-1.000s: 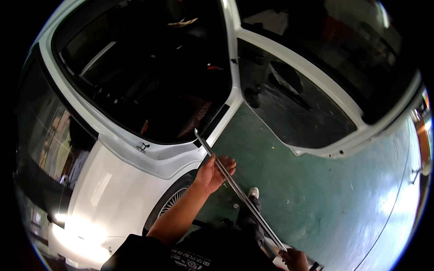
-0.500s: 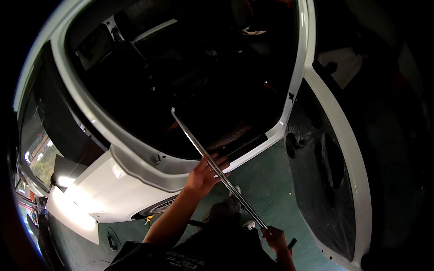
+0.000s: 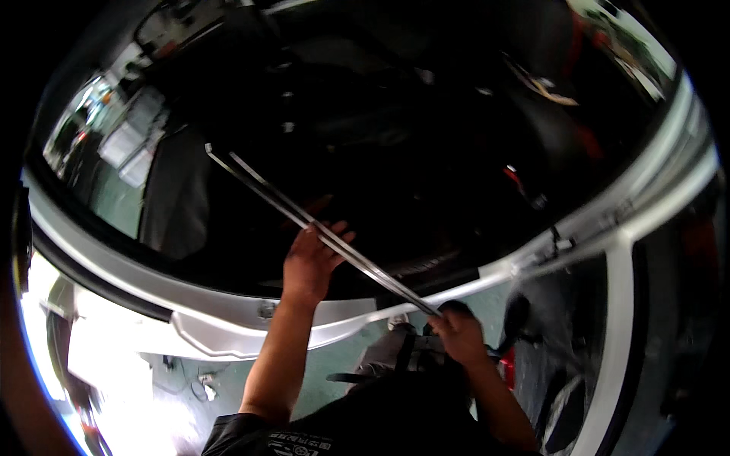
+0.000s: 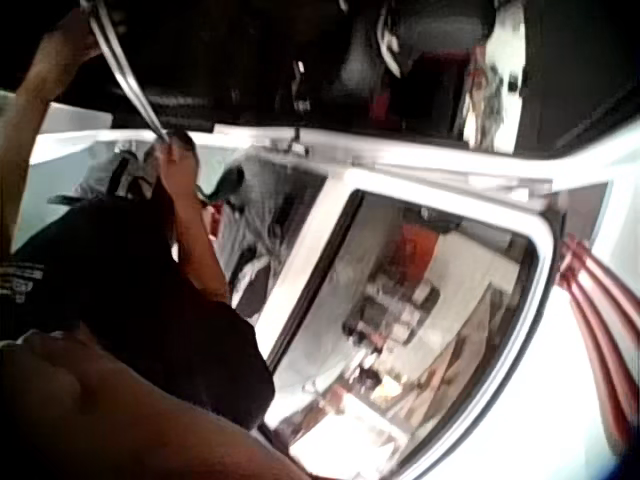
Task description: The person installs a black rubber weather stripping seal along the upper edge of a white car door frame. They use a long metal pry tool to carefully press the seal into the channel, working from the front of the door towards the rear.
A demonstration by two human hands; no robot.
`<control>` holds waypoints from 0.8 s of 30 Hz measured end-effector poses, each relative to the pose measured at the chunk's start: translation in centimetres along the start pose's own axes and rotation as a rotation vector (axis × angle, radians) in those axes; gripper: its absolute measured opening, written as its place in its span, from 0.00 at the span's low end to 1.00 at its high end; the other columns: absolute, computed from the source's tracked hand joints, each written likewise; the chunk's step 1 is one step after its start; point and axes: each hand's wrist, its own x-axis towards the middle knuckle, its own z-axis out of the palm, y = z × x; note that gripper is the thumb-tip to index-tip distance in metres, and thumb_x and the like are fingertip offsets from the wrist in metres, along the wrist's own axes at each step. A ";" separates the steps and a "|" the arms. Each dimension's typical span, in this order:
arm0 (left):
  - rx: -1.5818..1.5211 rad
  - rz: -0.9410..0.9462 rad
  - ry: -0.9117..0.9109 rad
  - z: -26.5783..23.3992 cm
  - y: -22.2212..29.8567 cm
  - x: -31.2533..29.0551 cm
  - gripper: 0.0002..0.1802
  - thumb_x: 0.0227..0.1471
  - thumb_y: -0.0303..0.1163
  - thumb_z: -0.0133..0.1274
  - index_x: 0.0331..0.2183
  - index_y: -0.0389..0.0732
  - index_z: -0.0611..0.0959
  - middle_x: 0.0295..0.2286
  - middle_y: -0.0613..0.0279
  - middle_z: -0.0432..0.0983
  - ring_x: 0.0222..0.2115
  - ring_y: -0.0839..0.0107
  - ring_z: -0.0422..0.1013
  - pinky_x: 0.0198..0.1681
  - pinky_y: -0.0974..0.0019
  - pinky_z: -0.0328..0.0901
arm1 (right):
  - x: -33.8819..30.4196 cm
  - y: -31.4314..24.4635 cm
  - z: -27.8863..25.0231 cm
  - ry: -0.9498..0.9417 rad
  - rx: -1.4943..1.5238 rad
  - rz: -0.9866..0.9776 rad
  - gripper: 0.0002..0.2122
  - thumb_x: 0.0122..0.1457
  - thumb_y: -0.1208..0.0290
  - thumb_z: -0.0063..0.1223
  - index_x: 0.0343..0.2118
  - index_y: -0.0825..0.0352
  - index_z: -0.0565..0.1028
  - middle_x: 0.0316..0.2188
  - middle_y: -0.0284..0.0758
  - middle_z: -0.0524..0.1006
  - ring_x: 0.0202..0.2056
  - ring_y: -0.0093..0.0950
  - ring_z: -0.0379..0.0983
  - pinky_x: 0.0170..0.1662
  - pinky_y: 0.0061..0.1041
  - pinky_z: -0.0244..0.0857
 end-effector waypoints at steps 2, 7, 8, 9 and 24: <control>-0.030 0.043 0.059 0.9 2.0 1.4 0.21 0.70 0.42 0.38 0.54 0.35 0.67 0.51 0.41 0.74 0.50 0.52 0.76 0.50 0.54 0.74 | 3.9 -1.8 -2.5 -0.017 -0.036 -0.047 0.15 0.63 0.59 0.57 0.30 0.68 0.79 0.23 0.38 0.80 0.25 0.32 0.78 0.31 0.32 0.70; -0.092 0.127 0.122 2.0 4.8 3.2 0.20 0.70 0.44 0.40 0.49 0.36 0.68 0.43 0.44 0.78 0.45 0.53 0.78 0.49 0.56 0.74 | 12.9 -4.5 -6.7 -0.042 0.066 -0.228 0.11 0.64 0.64 0.57 0.36 0.68 0.80 0.22 0.34 0.79 0.22 0.22 0.74 0.29 0.25 0.68; -0.102 0.122 0.149 1.9 4.8 3.4 0.19 0.70 0.44 0.39 0.47 0.37 0.70 0.42 0.45 0.79 0.46 0.53 0.77 0.49 0.55 0.74 | 14.6 -4.4 -6.8 -0.088 0.155 -0.150 0.11 0.65 0.65 0.56 0.35 0.70 0.80 0.23 0.33 0.80 0.23 0.20 0.74 0.28 0.23 0.67; -0.112 0.122 0.173 1.8 4.6 3.5 0.19 0.71 0.44 0.38 0.45 0.37 0.72 0.42 0.45 0.79 0.47 0.53 0.77 0.50 0.54 0.73 | 15.9 -4.2 -6.6 -0.097 0.290 -0.105 0.13 0.67 0.64 0.53 0.35 0.71 0.80 0.24 0.33 0.80 0.23 0.19 0.73 0.27 0.21 0.67; -0.097 0.446 0.364 1.4 -4.0 6.6 0.22 0.71 0.49 0.36 0.36 0.43 0.74 0.29 0.59 0.76 0.34 0.63 0.75 0.45 0.61 0.69 | 32.1 0.4 -0.8 -0.380 0.172 -0.320 0.08 0.62 0.69 0.61 0.36 0.70 0.81 0.25 0.35 0.80 0.27 0.23 0.76 0.33 0.25 0.70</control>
